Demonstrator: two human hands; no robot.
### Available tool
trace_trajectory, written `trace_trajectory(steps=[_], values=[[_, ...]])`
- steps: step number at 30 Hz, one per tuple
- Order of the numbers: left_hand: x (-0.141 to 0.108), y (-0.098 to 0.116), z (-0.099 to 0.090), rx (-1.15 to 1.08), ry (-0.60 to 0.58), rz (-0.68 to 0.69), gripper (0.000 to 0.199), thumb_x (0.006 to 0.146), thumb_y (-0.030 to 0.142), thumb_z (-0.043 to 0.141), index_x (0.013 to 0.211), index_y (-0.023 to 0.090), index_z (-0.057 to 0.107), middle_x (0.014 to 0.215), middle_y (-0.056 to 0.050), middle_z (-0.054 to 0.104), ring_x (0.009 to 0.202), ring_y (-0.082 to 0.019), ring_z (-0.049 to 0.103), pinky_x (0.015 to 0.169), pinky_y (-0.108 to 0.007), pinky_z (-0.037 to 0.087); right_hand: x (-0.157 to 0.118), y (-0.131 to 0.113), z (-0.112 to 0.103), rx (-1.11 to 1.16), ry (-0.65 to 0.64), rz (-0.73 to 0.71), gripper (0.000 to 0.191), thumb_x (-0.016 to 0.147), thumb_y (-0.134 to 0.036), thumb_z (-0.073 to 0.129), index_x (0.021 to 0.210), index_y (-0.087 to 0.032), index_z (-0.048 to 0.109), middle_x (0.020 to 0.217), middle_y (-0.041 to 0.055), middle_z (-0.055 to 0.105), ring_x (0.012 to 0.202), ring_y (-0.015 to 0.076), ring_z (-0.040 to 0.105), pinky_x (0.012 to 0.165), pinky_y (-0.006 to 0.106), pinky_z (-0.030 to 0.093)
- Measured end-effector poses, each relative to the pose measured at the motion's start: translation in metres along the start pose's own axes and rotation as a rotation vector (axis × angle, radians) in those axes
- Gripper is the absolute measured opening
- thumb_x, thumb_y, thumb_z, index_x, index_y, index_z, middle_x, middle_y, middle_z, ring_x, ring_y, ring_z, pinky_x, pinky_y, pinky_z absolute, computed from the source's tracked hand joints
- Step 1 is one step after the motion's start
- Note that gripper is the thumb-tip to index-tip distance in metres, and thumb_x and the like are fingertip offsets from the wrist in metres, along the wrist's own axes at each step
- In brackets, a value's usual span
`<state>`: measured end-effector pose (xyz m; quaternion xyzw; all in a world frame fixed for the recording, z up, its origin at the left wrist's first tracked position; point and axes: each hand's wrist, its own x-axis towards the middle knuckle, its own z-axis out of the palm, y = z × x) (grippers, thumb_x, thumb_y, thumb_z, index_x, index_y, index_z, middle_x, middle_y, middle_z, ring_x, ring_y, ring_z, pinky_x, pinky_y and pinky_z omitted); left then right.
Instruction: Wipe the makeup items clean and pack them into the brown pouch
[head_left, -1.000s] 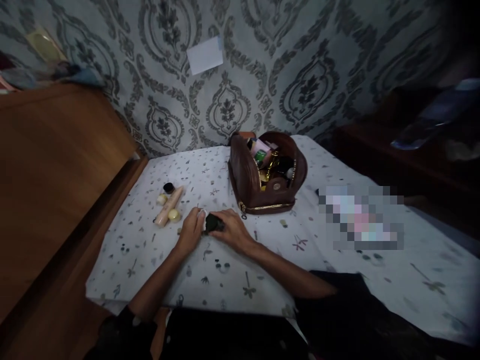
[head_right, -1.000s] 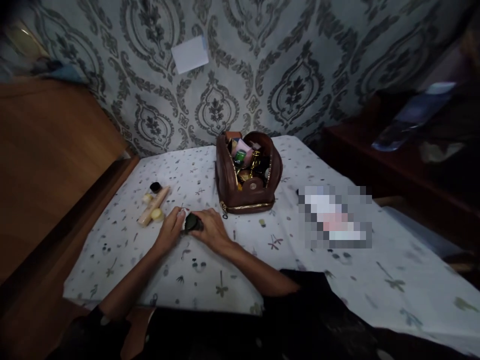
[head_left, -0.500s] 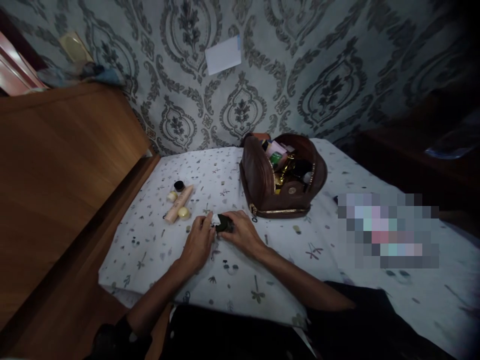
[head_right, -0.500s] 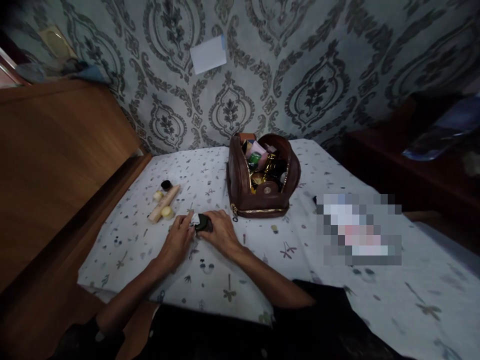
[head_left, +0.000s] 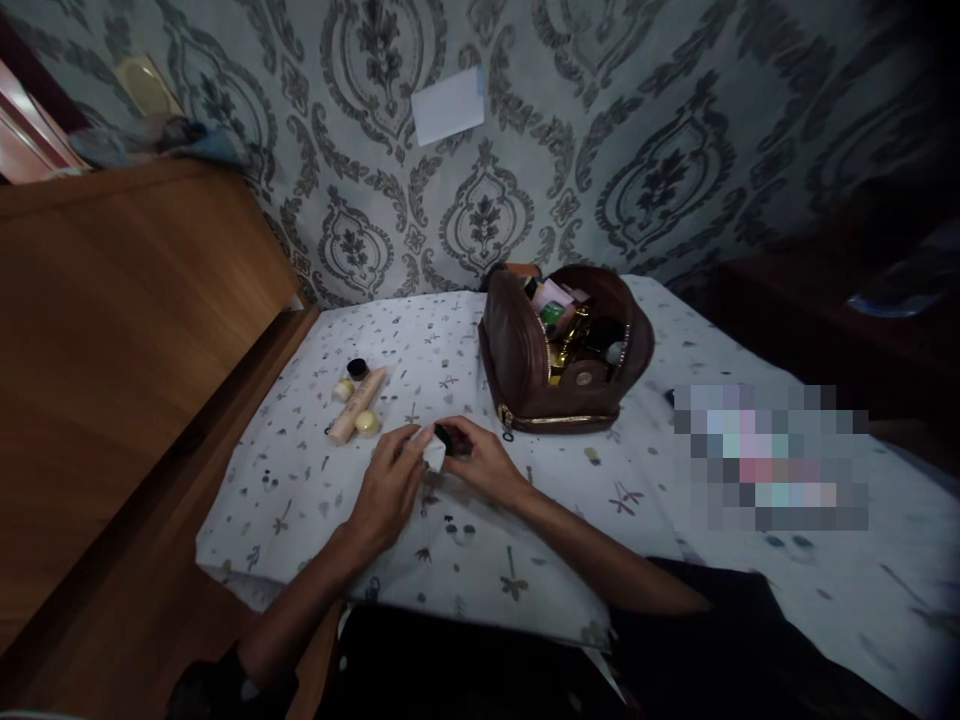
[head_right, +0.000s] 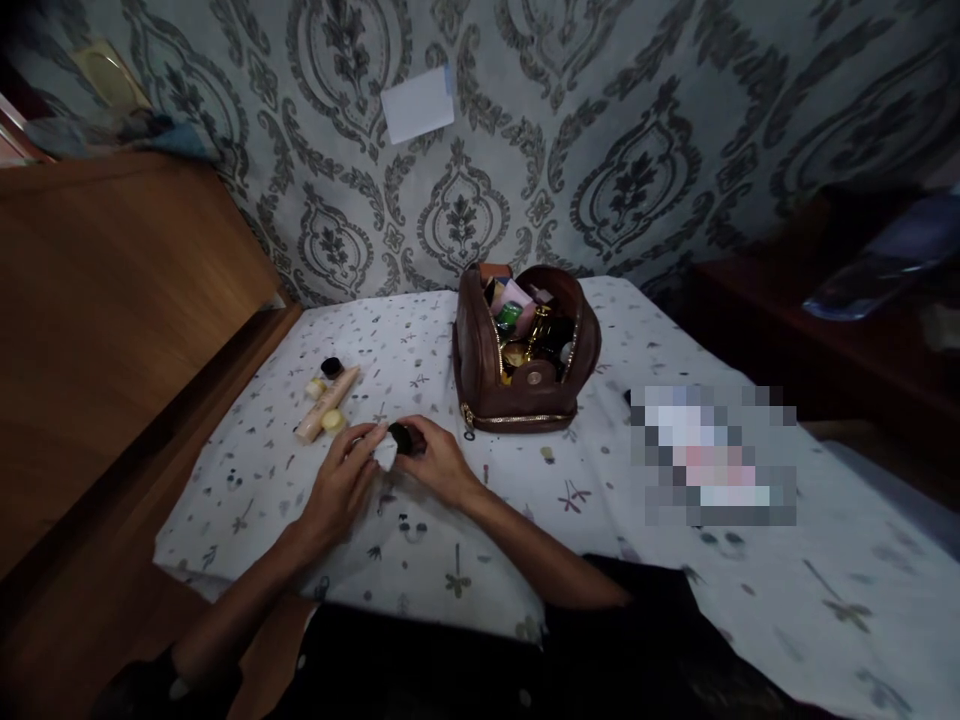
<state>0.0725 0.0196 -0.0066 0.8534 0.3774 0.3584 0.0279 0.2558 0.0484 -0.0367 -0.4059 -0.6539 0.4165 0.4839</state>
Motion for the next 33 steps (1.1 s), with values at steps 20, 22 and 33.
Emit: trace_trajectory(steps=[20,22,33], values=[[0.045,-0.002,0.000,-0.152,-0.247,-0.139,0.030,0.096,0.017,0.042,0.122,0.019,0.058,0.104,-0.007,0.069,0.096,-0.021,0.062,0.085,-0.035,0.050,0.004,0.008,-0.025,-0.298,-0.049,-0.022,0.042,0.061,-0.021,0.082,0.101,-0.019,0.069,0.095,0.0036,0.070,0.089,0.0222,0.063,0.078,0.031,0.048],[0.052,-0.008,-0.002,-0.225,-0.295,-0.257,0.023,0.096,0.022,0.043,0.113,0.019,0.059,0.087,-0.002,0.067,0.081,-0.018,0.060,0.075,-0.029,0.047,0.003,0.007,-0.025,-0.307,-0.057,-0.004,0.040,0.061,-0.024,0.083,0.097,-0.018,0.068,0.091,0.0027,0.069,0.084,0.0204,0.062,0.074,0.029,0.046],[0.059,-0.045,0.014,-0.584,-0.405,-0.453,0.031,0.090,0.045,0.048,0.073,0.019,0.051,0.062,0.005,0.046,0.058,-0.012,0.047,0.057,-0.023,0.039,0.001,0.007,-0.023,-0.280,-0.050,0.010,0.041,0.061,-0.024,0.085,0.097,-0.020,0.065,0.089,0.0012,0.067,0.081,0.0187,0.062,0.074,0.029,0.047]])
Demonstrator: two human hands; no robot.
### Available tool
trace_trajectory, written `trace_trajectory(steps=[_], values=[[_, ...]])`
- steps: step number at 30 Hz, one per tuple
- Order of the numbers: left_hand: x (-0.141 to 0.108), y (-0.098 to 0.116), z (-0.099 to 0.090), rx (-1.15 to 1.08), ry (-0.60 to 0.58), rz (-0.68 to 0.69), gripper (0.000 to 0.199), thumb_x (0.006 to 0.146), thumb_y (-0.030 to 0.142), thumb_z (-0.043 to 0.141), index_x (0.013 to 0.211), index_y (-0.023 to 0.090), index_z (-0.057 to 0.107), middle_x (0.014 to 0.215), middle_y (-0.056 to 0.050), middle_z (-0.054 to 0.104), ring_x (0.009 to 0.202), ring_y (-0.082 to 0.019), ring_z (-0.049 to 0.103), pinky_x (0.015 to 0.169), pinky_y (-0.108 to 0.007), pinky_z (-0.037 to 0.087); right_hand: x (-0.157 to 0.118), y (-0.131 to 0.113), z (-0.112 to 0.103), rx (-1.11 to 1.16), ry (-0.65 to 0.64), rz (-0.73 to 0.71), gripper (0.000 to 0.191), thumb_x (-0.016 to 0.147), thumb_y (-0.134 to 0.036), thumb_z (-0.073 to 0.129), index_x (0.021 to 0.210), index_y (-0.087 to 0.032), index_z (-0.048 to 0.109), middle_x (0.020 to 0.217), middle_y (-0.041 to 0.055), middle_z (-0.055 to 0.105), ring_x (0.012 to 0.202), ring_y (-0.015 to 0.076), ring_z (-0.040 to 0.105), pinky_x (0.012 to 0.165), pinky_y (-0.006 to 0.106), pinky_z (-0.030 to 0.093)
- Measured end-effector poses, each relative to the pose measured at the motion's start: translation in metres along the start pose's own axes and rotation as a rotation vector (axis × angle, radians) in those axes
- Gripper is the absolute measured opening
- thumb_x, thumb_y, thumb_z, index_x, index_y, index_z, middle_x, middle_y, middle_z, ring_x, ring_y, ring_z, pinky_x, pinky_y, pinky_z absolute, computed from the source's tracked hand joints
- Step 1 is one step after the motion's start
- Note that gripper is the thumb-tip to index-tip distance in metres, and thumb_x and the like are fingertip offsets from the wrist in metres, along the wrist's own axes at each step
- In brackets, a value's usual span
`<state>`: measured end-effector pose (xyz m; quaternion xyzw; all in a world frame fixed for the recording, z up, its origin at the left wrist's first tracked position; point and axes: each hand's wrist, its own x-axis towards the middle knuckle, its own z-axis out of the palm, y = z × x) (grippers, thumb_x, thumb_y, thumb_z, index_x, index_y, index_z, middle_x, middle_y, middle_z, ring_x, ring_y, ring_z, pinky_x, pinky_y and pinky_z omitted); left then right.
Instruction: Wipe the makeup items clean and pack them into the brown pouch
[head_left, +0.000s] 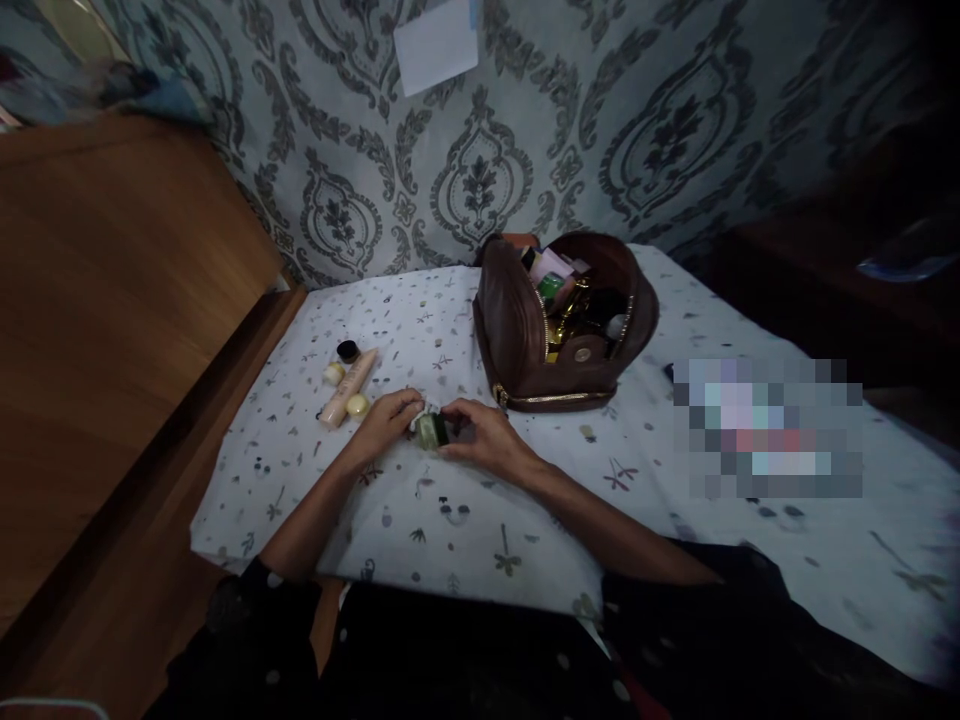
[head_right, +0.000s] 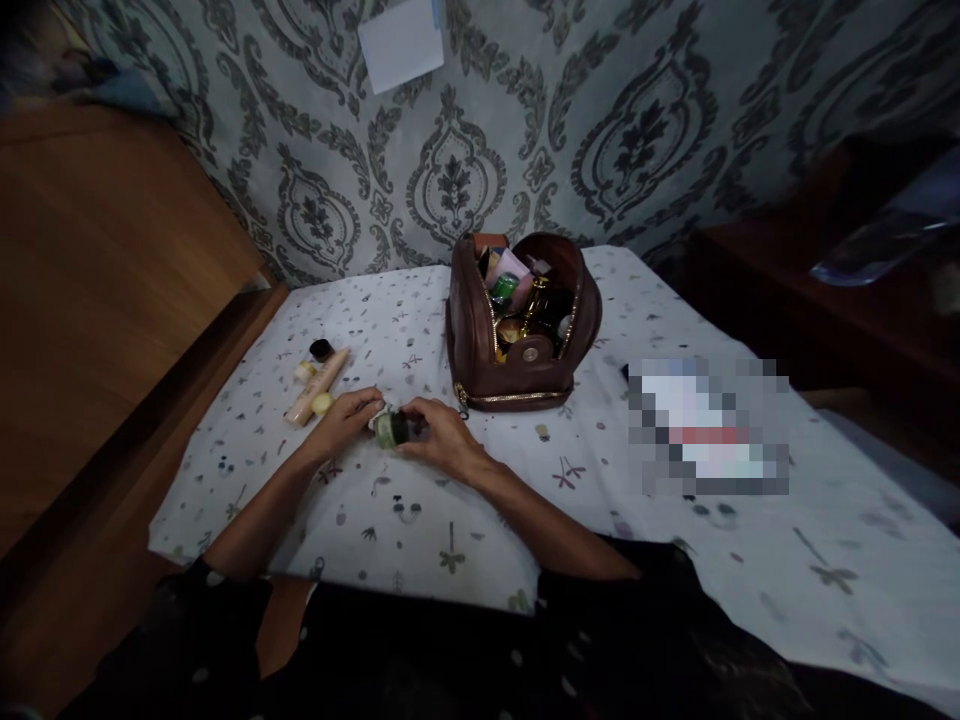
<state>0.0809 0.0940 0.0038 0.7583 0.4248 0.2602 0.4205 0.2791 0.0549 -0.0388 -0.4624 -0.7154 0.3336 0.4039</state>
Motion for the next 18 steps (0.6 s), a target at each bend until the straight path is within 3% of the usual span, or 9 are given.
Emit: trace_trajectory(steps=[4,8,14,18], values=[[-0.010,0.004,0.000,0.026,0.016,0.021,0.031,0.093,0.044,0.047,0.079,0.018,0.055,0.068,0.003,0.052,0.065,-0.013,0.051,0.063,-0.024,0.043,-0.002,-0.001,0.000,-0.023,-0.010,-0.021,0.042,0.063,-0.026,0.085,0.099,-0.020,0.065,0.089,0.0021,0.067,0.081,0.0190,0.062,0.075,0.030,0.049],[-0.025,0.012,-0.003,0.139,0.015,0.132,0.027,0.095,0.037,0.050,0.110,0.017,0.062,0.101,-0.005,0.066,0.094,-0.020,0.060,0.085,-0.031,0.047,-0.003,-0.003,0.000,-0.089,-0.043,-0.060,0.045,0.065,-0.026,0.083,0.106,-0.021,0.064,0.092,0.0028,0.067,0.084,0.0199,0.062,0.076,0.031,0.049],[-0.048,0.016,0.006,0.271,0.153,0.275,0.021,0.095,0.026,0.054,0.113,0.020,0.064,0.107,-0.008,0.067,0.103,-0.021,0.062,0.091,-0.036,0.050,-0.003,-0.003,0.001,-0.153,-0.114,-0.143,0.043,0.069,-0.028,0.081,0.109,-0.020,0.066,0.098,0.0070,0.070,0.094,0.0252,0.061,0.082,0.036,0.049],[-0.060,0.022,0.016,0.364,0.182,0.317,0.026,0.094,0.024,0.056,0.120,0.018,0.061,0.118,-0.012,0.062,0.112,-0.022,0.061,0.097,-0.038,0.049,-0.001,-0.003,-0.001,-0.113,-0.154,-0.143,0.042,0.072,-0.031,0.080,0.111,-0.019,0.068,0.098,0.0083,0.070,0.096,0.0258,0.061,0.083,0.037,0.048]])
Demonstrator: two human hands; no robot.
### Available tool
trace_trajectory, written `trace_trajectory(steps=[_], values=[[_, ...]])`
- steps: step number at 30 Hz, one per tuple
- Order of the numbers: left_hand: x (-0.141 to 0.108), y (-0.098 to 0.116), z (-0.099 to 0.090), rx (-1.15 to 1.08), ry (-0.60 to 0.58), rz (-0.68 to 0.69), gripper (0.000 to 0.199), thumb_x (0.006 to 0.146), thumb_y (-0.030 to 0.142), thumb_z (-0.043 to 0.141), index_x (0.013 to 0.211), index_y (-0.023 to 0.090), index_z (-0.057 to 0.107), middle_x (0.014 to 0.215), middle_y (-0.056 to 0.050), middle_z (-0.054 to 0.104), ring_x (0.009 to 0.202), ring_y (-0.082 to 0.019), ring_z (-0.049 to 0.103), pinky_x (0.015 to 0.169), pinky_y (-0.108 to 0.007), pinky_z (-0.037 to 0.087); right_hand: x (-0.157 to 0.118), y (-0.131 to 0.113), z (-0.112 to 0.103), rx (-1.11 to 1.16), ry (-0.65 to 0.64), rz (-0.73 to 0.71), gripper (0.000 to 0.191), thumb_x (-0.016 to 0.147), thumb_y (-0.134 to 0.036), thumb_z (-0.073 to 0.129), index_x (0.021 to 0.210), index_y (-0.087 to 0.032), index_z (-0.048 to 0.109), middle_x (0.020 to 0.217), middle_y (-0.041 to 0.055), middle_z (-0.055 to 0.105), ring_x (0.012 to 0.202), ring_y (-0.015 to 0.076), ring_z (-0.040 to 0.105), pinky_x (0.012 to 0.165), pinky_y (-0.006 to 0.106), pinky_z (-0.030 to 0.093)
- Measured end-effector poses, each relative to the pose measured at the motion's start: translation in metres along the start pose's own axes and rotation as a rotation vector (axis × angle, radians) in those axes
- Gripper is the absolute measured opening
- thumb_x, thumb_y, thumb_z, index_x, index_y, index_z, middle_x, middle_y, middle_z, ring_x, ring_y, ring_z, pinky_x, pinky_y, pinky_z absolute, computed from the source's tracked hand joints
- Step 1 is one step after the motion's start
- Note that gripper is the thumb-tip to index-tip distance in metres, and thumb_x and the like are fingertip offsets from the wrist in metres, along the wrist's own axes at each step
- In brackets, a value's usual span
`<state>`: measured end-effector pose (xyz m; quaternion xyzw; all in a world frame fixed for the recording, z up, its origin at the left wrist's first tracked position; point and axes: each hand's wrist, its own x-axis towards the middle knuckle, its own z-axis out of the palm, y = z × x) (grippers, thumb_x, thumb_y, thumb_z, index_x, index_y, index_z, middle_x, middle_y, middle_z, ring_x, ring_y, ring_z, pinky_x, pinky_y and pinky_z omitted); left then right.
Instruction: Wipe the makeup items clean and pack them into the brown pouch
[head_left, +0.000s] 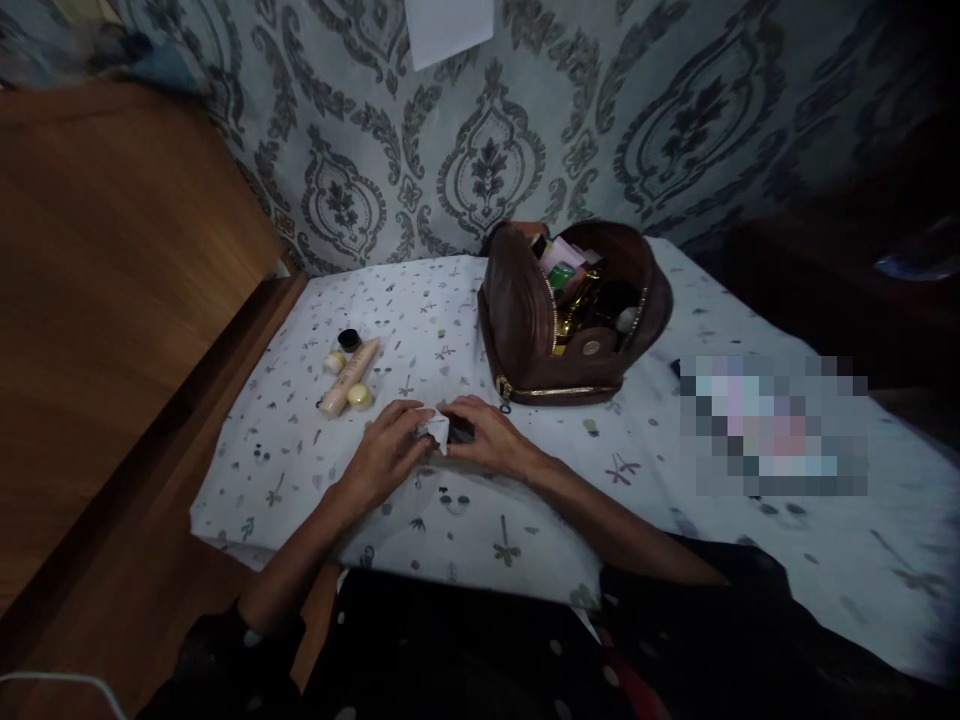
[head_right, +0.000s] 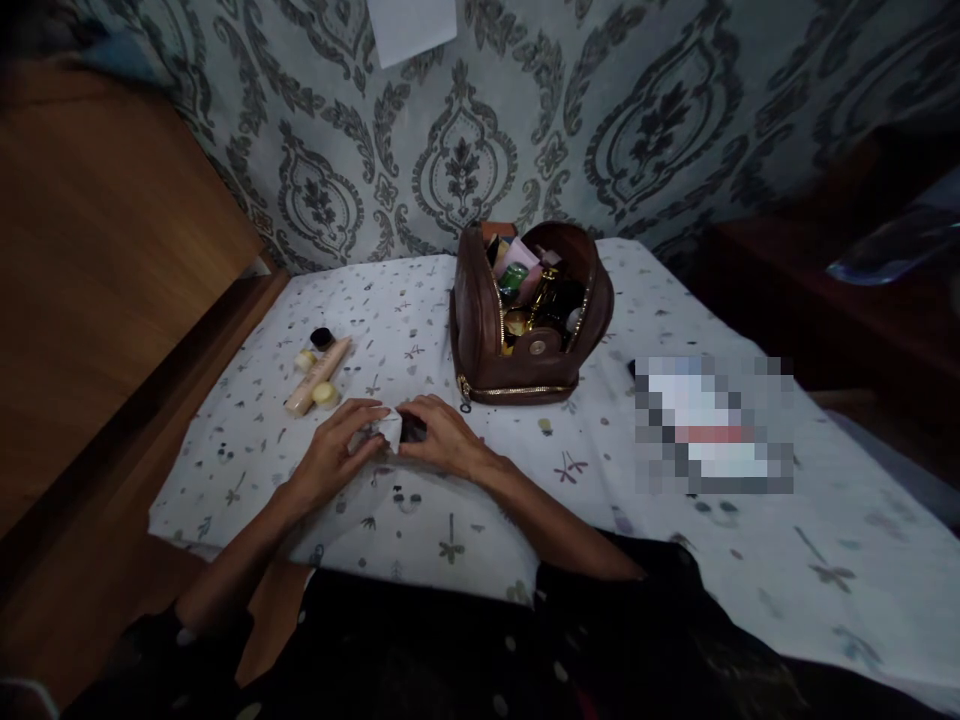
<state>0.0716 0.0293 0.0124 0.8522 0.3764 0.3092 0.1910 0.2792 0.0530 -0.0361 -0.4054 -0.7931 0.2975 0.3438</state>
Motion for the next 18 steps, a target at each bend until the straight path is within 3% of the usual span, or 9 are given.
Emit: trace_trajectory(steps=[4,8,13,18], values=[[-0.002,0.013,0.004,0.034,0.059,-0.064,0.028,0.088,0.033,0.067,0.112,0.018,0.064,0.114,-0.012,0.063,0.109,-0.024,0.062,0.093,-0.038,0.051,0.001,0.003,0.002,0.027,-0.010,-0.014,0.045,0.070,-0.026,0.080,0.112,-0.019,0.069,0.099,0.0079,0.069,0.095,0.0248,0.061,0.083,0.036,0.048],[-0.001,0.022,0.012,0.051,0.139,-0.153,0.012,0.088,0.028,0.065,0.096,0.019,0.064,0.107,-0.009,0.065,0.104,-0.023,0.064,0.090,-0.037,0.052,-0.001,0.005,0.005,0.017,0.020,-0.043,0.045,0.068,-0.023,0.081,0.111,-0.019,0.068,0.097,0.0067,0.067,0.092,0.0235,0.060,0.080,0.035,0.048],[-0.004,0.023,0.012,0.023,0.109,-0.167,0.012,0.091,0.017,0.053,0.099,0.019,0.062,0.110,-0.010,0.067,0.110,-0.023,0.063,0.094,-0.039,0.051,-0.003,0.001,0.002,0.034,0.003,-0.039,0.052,0.066,-0.040,0.086,0.111,-0.019,0.066,0.096,0.0066,0.066,0.089,0.0226,0.061,0.078,0.034,0.048],[-0.004,0.016,0.001,-0.030,0.062,-0.156,0.020,0.090,0.013,0.051,0.104,0.020,0.065,0.113,-0.009,0.071,0.107,-0.022,0.067,0.094,-0.038,0.052,-0.003,0.000,-0.006,0.106,-0.063,-0.046,0.052,0.071,-0.039,0.083,0.118,-0.022,0.065,0.102,0.0052,0.065,0.092,0.0209,0.062,0.080,0.033,0.050]])
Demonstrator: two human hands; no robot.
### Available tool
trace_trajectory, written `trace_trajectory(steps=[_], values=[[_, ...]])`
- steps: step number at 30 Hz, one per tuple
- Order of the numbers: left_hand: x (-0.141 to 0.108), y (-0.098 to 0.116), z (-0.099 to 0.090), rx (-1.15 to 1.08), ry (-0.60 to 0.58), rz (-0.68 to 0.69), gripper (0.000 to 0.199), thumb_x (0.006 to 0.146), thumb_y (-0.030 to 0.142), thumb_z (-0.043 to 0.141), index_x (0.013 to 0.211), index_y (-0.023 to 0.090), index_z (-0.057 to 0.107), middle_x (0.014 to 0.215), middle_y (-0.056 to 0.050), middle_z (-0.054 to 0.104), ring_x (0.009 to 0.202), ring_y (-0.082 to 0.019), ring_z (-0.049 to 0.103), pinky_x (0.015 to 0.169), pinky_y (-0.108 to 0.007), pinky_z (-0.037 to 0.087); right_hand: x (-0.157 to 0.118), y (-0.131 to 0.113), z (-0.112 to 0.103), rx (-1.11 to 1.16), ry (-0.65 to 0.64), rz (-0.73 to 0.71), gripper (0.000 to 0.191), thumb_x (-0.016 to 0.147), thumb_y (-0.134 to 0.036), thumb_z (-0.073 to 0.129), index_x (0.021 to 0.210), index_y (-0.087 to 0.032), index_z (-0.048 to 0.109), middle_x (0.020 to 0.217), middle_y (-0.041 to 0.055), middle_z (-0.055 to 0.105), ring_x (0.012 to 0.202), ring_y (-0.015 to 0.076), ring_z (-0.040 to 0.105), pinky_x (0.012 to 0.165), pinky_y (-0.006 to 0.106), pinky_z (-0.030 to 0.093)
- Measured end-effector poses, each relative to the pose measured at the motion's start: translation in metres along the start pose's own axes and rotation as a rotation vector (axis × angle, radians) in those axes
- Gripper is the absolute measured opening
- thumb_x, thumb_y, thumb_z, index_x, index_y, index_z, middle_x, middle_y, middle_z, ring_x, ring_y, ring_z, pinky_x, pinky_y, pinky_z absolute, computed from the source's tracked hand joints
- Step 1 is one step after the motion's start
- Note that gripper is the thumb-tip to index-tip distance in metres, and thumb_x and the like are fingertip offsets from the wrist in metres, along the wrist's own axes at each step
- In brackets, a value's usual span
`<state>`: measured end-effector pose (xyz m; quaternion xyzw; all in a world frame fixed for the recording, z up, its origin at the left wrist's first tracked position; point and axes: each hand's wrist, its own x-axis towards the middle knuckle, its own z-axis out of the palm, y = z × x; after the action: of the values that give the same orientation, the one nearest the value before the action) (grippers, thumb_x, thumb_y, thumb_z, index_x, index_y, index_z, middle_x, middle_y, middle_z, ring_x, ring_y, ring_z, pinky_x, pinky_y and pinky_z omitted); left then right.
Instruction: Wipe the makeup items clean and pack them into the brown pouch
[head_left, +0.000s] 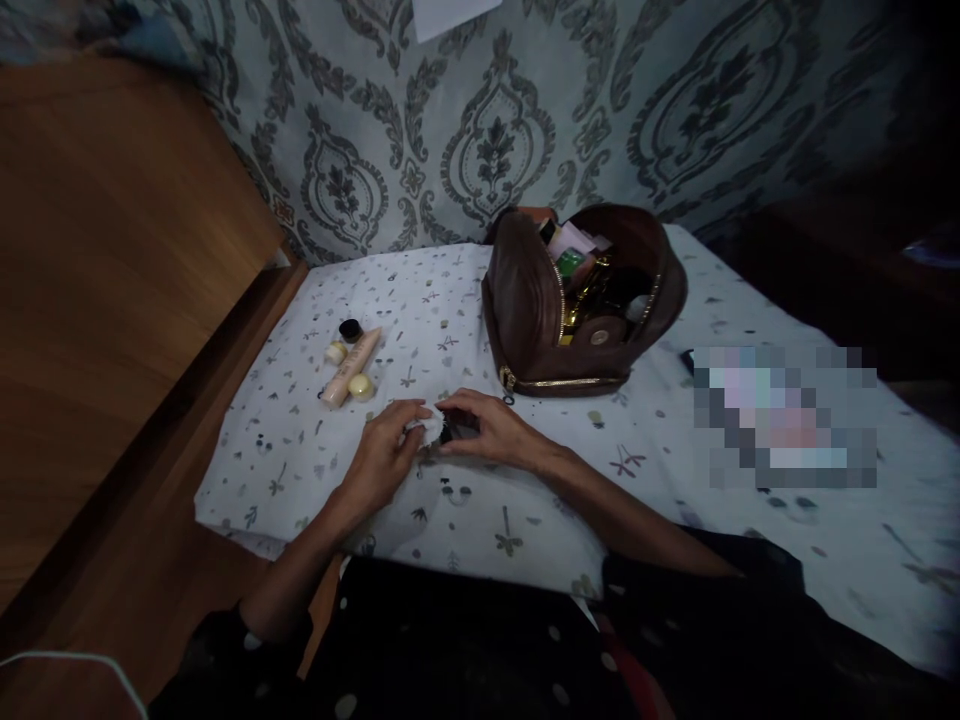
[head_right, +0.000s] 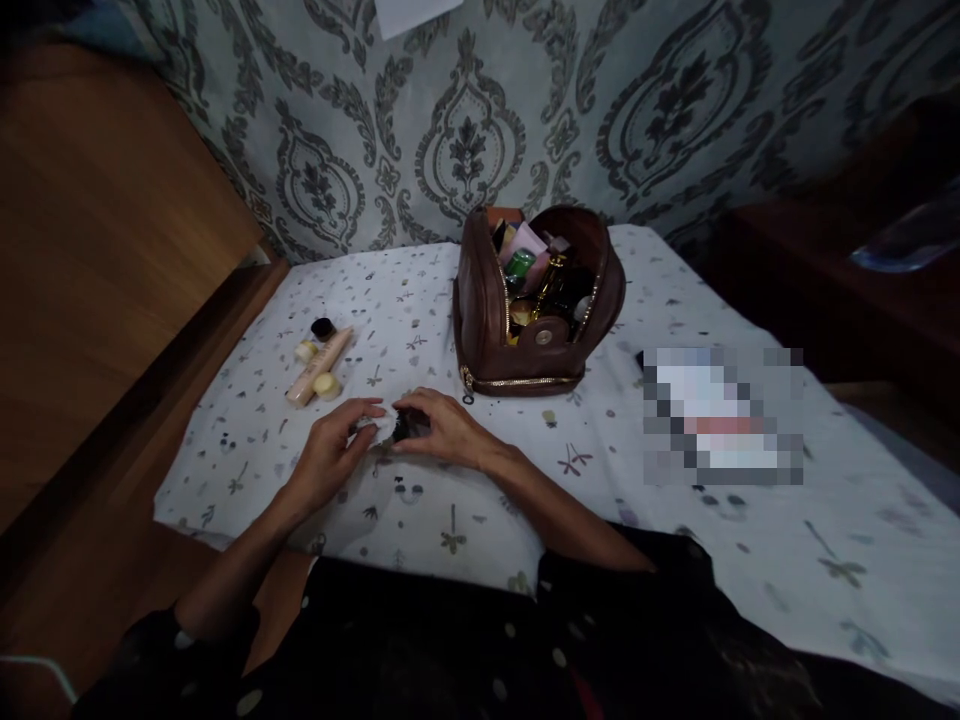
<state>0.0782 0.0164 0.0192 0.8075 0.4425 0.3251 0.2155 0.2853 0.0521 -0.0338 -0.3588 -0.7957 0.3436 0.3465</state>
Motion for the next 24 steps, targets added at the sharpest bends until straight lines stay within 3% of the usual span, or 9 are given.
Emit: trace_trajectory(steps=[5,12,18,24], values=[[0.002,0.001,-0.006,0.018,-0.066,0.018,0.023,0.090,0.013,0.052,0.110,0.019,0.063,0.116,-0.009,0.072,0.108,-0.022,0.068,0.096,-0.039,0.053,0.000,-0.001,-0.005,0.004,-0.036,0.033,0.051,0.070,-0.041,0.084,0.114,-0.021,0.068,0.098,0.0047,0.064,0.088,0.0202,0.062,0.077,0.032,0.050],[-0.003,0.002,-0.007,0.115,-0.125,0.229,0.027,0.096,0.011,0.042,0.109,0.020,0.064,0.125,-0.013,0.068,0.120,-0.021,0.063,0.099,-0.041,0.053,0.001,-0.004,-0.005,0.017,-0.034,0.000,0.043,0.068,-0.039,0.085,0.104,-0.020,0.070,0.097,0.0043,0.065,0.090,0.0209,0.063,0.078,0.030,0.050],[0.016,-0.014,-0.016,-0.084,-0.232,0.056,0.022,0.093,0.017,0.050,0.108,0.019,0.066,0.119,-0.010,0.072,0.108,-0.022,0.067,0.096,-0.037,0.051,0.001,0.002,-0.002,0.032,-0.014,0.002,0.048,0.065,-0.034,0.087,0.106,-0.019,0.070,0.100,0.0053,0.066,0.088,0.0203,0.063,0.076,0.031,0.051],[0.030,-0.039,-0.017,-0.200,-0.302,-0.018,0.022,0.093,0.031,0.053,0.103,0.019,0.069,0.102,-0.007,0.071,0.100,-0.022,0.065,0.090,-0.033,0.048,0.000,0.002,-0.002,0.049,-0.014,0.043,0.050,0.065,-0.032,0.086,0.111,-0.020,0.070,0.095,0.0041,0.068,0.080,0.0188,0.065,0.072,0.030,0.053]])
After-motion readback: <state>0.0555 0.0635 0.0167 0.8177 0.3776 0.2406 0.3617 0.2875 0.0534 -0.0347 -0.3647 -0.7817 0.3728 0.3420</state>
